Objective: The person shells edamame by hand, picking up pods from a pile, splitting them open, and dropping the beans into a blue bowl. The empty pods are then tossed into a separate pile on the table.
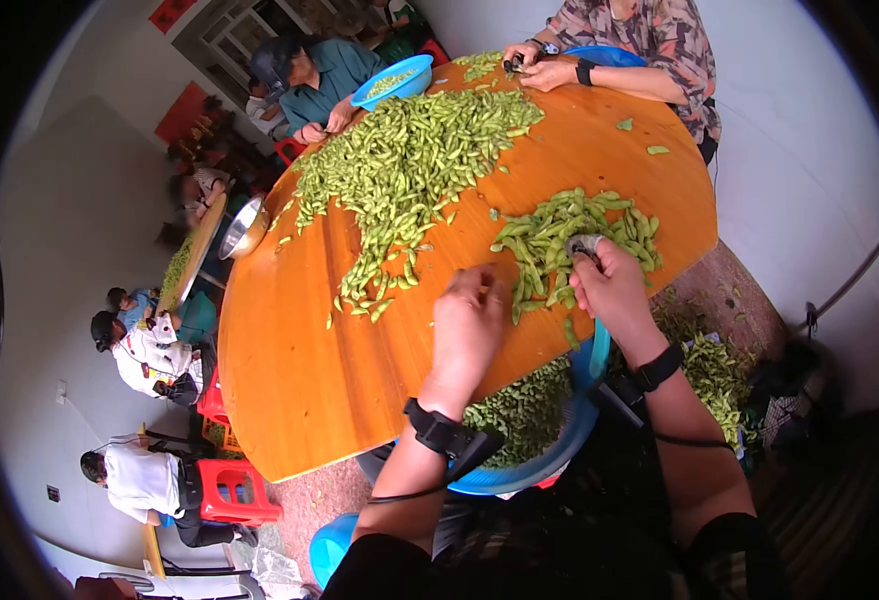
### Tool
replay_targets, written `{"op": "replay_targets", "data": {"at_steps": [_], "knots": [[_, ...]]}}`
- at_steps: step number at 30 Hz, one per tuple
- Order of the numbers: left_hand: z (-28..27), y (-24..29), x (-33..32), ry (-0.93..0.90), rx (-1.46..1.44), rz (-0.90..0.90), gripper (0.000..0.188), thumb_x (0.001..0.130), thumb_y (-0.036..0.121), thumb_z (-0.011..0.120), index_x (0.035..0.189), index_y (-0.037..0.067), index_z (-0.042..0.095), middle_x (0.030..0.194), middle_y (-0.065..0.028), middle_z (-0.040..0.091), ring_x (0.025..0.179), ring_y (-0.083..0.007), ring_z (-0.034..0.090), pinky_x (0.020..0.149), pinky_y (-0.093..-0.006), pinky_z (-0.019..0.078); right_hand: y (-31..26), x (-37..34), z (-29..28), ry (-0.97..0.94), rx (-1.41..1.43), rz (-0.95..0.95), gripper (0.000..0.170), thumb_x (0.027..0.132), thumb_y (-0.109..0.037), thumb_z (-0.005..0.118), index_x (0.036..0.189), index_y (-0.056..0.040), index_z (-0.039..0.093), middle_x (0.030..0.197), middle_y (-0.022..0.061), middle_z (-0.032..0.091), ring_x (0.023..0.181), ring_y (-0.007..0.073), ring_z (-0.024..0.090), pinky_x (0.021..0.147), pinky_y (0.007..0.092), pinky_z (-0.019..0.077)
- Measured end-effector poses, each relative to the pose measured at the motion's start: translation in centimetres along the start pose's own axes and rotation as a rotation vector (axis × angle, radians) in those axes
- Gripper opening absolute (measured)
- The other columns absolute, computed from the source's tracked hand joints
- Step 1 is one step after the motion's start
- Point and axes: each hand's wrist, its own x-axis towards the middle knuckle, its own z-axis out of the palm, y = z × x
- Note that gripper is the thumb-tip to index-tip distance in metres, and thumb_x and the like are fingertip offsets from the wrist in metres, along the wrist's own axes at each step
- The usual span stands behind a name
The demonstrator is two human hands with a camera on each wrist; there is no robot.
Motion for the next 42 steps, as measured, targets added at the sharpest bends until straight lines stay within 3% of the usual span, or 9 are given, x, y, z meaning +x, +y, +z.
{"op": "replay_targets", "data": {"at_steps": [6, 14, 17, 19, 22, 28, 30, 35, 42], "knots": [[-4.1, -7.0, 5.7, 0.149, 0.730, -0.292, 0.036, 0.081, 0.032, 0.069, 0.091, -0.002, 0.064, 0.086, -0.0245, 0.066, 0.082, -0.0376, 0.066, 0.073, -0.0432, 0.0541, -0.4, -0.1, 0.2, 0.003, 0.014, -0.007, 0.008, 0.094, -0.007, 0.049, 0.090, -0.0015, 0.054, 0.068, 0.0024, 0.056, 0.045, 0.0057, 0.049, 0.038, 0.0220, 0.0361], [-6.5, -7.5, 2.6, -0.034, 0.734, -0.150, 0.027, 0.082, 0.024, 0.067, 0.084, -0.003, 0.065, 0.081, -0.0250, 0.065, 0.076, -0.0385, 0.064, 0.066, -0.0442, 0.0522, -0.8, -0.6, -0.1, -0.045, -0.092, -0.010, 0.012, 0.093, -0.008, 0.048, 0.098, -0.0014, 0.056, 0.069, 0.0017, 0.057, 0.048, 0.0062, 0.050, 0.040, 0.0227, 0.0384], [-6.6, -5.5, 0.6, -0.178, 0.343, -0.166, 0.019, 0.087, 0.008, 0.060, 0.103, -0.002, 0.064, 0.100, -0.0186, 0.066, 0.072, -0.0310, 0.065, 0.064, -0.0382, 0.0526, -2.7, -1.9, 1.3, -0.317, -0.104, 0.020, 0.023, 0.092, -0.005, 0.046, 0.111, -0.0028, 0.058, 0.070, 0.0028, 0.059, 0.050, 0.0062, 0.051, 0.043, 0.0215, 0.0411], [-5.9, -3.6, -0.8, -0.206, -0.456, -0.369, 0.021, 0.093, 0.006, 0.056, 0.113, -0.002, 0.060, 0.095, -0.0092, 0.067, 0.062, -0.0126, 0.061, 0.050, -0.0230, 0.0455, -3.6, -2.6, 3.3, -0.400, -0.089, 0.079, 0.019, 0.093, -0.008, 0.047, 0.107, -0.0023, 0.059, 0.070, 0.0024, 0.060, 0.051, 0.0056, 0.052, 0.043, 0.0201, 0.0409], [-5.4, -3.3, -1.8, -0.304, -0.650, -0.340, 0.028, 0.096, 0.007, 0.053, 0.124, 0.002, 0.056, 0.095, -0.0021, 0.065, 0.065, -0.0045, 0.056, 0.051, -0.0158, 0.0412, -3.2, -2.5, 4.8, -0.472, -0.032, 0.151, 0.016, 0.094, -0.010, 0.049, 0.102, -0.0018, 0.060, 0.070, 0.0015, 0.059, 0.050, 0.0049, 0.053, 0.043, 0.0192, 0.0402], [-4.5, -3.7, -3.0, -0.288, -0.610, -0.322, 0.028, 0.096, 0.004, 0.053, 0.123, 0.000, 0.058, 0.093, -0.0027, 0.062, 0.061, -0.0062, 0.056, 0.050, -0.0185, 0.0440, -2.8, -3.1, 5.9, -0.546, -0.001, 0.215, 0.014, 0.095, -0.012, 0.051, 0.096, -0.0019, 0.060, 0.070, -0.0002, 0.059, 0.052, 0.0037, 0.052, 0.043, 0.0184, 0.0381], [-4.3, -3.8, -3.3, -0.237, -0.473, -0.099, 0.029, 0.096, 0.002, 0.052, 0.124, -0.001, 0.057, 0.088, -0.0019, 0.057, 0.064, -0.0062, 0.056, 0.052, -0.0191, 0.0450, -3.0, -3.3, 5.9, -0.553, -0.024, 0.201, 0.013, 0.096, -0.012, 0.051, 0.096, -0.0021, 0.060, 0.071, -0.0006, 0.059, 0.053, 0.0034, 0.052, 0.044, 0.0181, 0.0369], [-4.0, -3.0, -3.2, -0.220, -0.214, 0.023, 0.034, 0.090, 0.002, 0.061, 0.124, -0.002, 0.055, 0.083, -0.0023, 0.056, 0.063, -0.0054, 0.055, 0.053, -0.0202, 0.0466, -2.6, -3.7, 6.1, -0.511, -0.026, 0.214, 0.013, 0.095, -0.013, 0.052, 0.095, -0.0020, 0.059, 0.070, -0.0014, 0.058, 0.053, 0.0033, 0.051, 0.045, 0.0180, 0.0370], [-3.9, -3.3, -3.6, -0.228, -0.410, -0.185, 0.024, 0.092, 0.000, 0.056, 0.116, 0.000, 0.055, 0.074, -0.0005, 0.060, 0.062, -0.0047, 0.055, 0.053, -0.0191, 0.0460, -1.1, -4.0, 7.4, -0.472, 0.086, 0.221, 0.010, 0.095, -0.010, 0.052, 0.095, -0.0028, 0.058, 0.069, -0.0015, 0.056, 0.052, 0.0034, 0.048, 0.044, 0.0184, 0.0348]]}}
